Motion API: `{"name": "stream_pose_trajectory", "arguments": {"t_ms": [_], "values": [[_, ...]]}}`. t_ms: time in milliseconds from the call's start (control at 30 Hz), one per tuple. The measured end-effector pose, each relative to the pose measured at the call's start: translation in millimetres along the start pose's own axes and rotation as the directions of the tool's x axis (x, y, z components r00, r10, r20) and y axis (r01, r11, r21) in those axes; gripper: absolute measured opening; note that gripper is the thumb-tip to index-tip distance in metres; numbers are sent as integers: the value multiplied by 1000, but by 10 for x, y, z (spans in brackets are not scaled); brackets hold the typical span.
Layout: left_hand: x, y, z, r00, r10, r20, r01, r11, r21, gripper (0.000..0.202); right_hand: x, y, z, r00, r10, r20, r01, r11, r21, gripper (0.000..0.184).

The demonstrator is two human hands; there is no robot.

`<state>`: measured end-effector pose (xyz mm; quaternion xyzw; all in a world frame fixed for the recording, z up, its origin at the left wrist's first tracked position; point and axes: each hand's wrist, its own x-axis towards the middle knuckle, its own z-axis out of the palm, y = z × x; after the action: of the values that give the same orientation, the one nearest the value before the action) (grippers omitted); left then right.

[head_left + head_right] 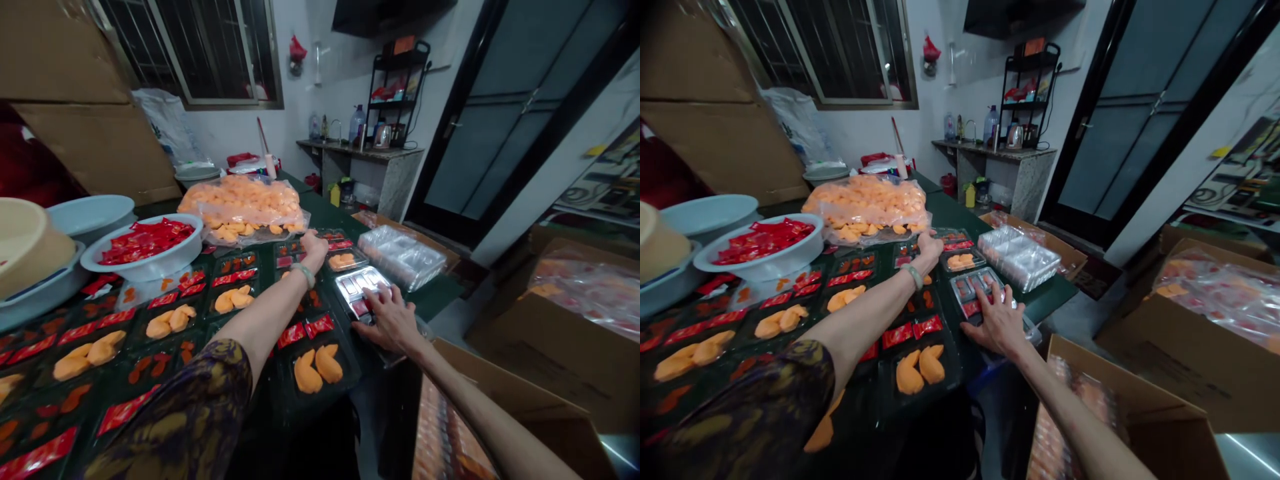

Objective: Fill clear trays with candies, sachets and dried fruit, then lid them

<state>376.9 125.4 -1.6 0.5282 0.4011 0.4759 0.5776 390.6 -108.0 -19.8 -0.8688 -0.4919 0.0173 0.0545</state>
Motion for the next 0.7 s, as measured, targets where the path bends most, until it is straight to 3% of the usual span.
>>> {"name": "stream_pose_trajectory", "arguments": {"t_ms": [167, 267, 333, 433, 500, 600, 700], "values": [[107, -70, 90, 989, 129, 78, -151, 887, 436, 33, 3, -15, 34, 1000, -5, -29, 6, 1000, 10, 75], [75, -89, 120, 960, 188, 206, -277, 723, 632, 35, 11, -5, 43, 1000, -2, -22, 2, 1000, 16, 76], [44, -89, 124, 920, 182, 346, -384, 591, 709, 40, 12, 0, 52, 1000, -2, -25, 3, 1000, 20, 76], [29, -87, 125, 820, 48, 571, -538, 406, 739, 56, 10, 0, 65, 999, -5, -33, 5, 1000, 24, 77], [44, -91, 131, 746, -82, 661, -611, 309, 729, 69, 18, 0, 70, 999, -8, -35, 9, 1000, 28, 78], [76, -80, 138, 668, -202, 717, -689, 196, 697, 79, 56, 9, 71, 999, -12, -38, 13, 999, 37, 79], [77, -15, 111, 619, -243, 746, -747, 111, 656, 82, 107, 20, 64, 1000, -9, -29, 11, 998, 57, 79]]}}
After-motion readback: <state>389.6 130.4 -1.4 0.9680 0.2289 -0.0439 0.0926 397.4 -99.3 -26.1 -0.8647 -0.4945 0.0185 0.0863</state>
